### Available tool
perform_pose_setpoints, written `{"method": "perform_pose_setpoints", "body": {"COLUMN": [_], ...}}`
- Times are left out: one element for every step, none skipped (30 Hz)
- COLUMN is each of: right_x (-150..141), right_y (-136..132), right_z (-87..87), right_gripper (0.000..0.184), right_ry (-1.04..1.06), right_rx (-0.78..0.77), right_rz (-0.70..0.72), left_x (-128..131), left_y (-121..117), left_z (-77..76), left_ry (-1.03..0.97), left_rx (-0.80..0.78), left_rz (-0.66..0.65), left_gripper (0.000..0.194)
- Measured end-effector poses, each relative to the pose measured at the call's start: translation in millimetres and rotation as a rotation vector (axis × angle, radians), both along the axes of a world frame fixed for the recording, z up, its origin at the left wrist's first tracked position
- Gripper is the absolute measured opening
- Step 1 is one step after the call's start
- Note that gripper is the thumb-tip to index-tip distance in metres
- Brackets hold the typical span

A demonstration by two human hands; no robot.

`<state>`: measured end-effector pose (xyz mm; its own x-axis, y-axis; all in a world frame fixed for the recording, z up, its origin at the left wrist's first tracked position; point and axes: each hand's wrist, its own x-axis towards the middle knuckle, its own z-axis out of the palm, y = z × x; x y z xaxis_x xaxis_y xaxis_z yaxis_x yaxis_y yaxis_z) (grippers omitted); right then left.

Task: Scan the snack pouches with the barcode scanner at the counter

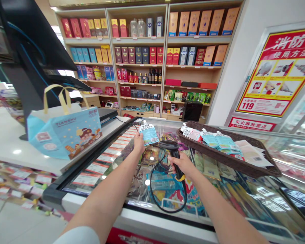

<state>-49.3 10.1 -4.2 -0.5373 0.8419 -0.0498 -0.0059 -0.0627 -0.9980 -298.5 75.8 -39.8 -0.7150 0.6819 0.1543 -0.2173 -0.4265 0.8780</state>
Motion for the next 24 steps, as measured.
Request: {"method": "perform_pose_setpoints", "body": {"right_x": [0.0,-0.1,-0.3,-0.5,-0.7,-0.8,-0.7,-0.2,1.0,3.1,6.2,10.5,16.2,23.2,31.7,41.4,52.3,64.2,76.9,90.2,103.8,117.7,131.5,145.2], "right_y": [0.2,0.6,1.2,2.1,3.1,4.2,5.2,6.3,7.4,8.4,9.4,10.5,11.5,12.6,13.7,14.8,15.9,17.0,18.0,18.9,19.7,20.3,20.7,21.1], "right_z": [-0.2,-0.8,-1.8,-3.1,-4.3,-5.4,-6.0,-5.9,-4.9,-3.0,-0.2,3.6,8.0,12.8,17.6,22.1,26.1,29.3,31.7,33.3,34.2,34.6,34.8,34.9], "right_gripper": [0.034,0.034,0.034,0.035,0.035,0.035,0.036,0.037,0.038,0.039,0.039,0.039,0.039,0.038,0.038,0.038,0.038,0.038,0.038,0.038,0.038,0.037,0.035,0.034], "right_ry": [0.003,0.006,0.009,0.011,0.012,0.013,0.017,0.027,0.037,0.045,0.051,0.058,0.068,0.082,0.097,0.113,0.125,0.132,0.134,0.137,0.143,0.147,0.148,0.149], "right_rx": [0.001,0.002,0.004,0.007,0.010,0.012,0.012,0.012,0.008,0.004,0.002,0.001,0.001,0.004,0.011,0.019,0.027,0.033,0.039,0.044,0.052,0.062,0.072,0.080], "right_rz": [-0.001,-0.002,-0.005,-0.007,-0.007,-0.007,-0.008,-0.014,-0.023,-0.035,-0.048,-0.063,-0.078,-0.096,-0.113,-0.132,-0.155,-0.179,-0.208,-0.246,-0.292,-0.340,-0.385,-0.426], "left_x": [0.2,0.4,0.7,1.0,1.7,2.8,4.6,7.4,11.4,16.8,23.7,32.2,42.4,54.2,67.4,82.1,97.9,115.0,133.0,151.9,171.7,192.1,212.9,233.8], "left_y": [-0.4,-0.9,-1.4,-1.8,-2.2,-2.4,-2.3,-1.7,-0.6,1.3,4.0,7.6,12.3,18.0,24.7,32.4,40.8,49.8,59.0,68.3,77.3,85.8,93.6,100.6], "left_z": [0.2,0.6,1.1,1.9,2.9,4.3,6.1,8.2,10.5,13.1,15.7,18.5,21.2,24.0,26.9,29.8,32.8,35.8,38.7,41.4,43.9,45.9,47.4,48.3], "left_ry": [0.003,0.003,0.001,-0.006,-0.014,-0.024,-0.033,-0.042,-0.051,-0.059,-0.064,-0.068,-0.070,-0.073,-0.076,-0.078,-0.075,-0.070,-0.061,-0.051,-0.039,-0.026,-0.009,0.014], "left_rx": [0.000,0.002,0.003,0.005,0.006,0.006,0.008,0.011,0.014,0.016,0.015,0.011,0.005,-0.002,-0.008,-0.013,-0.015,-0.015,-0.016,-0.017,-0.021,-0.030,-0.043,-0.057], "left_rz": [-0.001,0.000,0.000,0.002,0.004,0.003,0.000,-0.006,-0.014,-0.025,-0.039,-0.056,-0.078,-0.104,-0.132,-0.162,-0.192,-0.222,-0.252,-0.280,-0.303,-0.323,-0.340,-0.356], "left_gripper": [0.022,0.022,0.022,0.022,0.022,0.021,0.020,0.019,0.018,0.017,0.016,0.016,0.015,0.014,0.013,0.013,0.013,0.014,0.015,0.016,0.016,0.014,0.013,0.012]}}
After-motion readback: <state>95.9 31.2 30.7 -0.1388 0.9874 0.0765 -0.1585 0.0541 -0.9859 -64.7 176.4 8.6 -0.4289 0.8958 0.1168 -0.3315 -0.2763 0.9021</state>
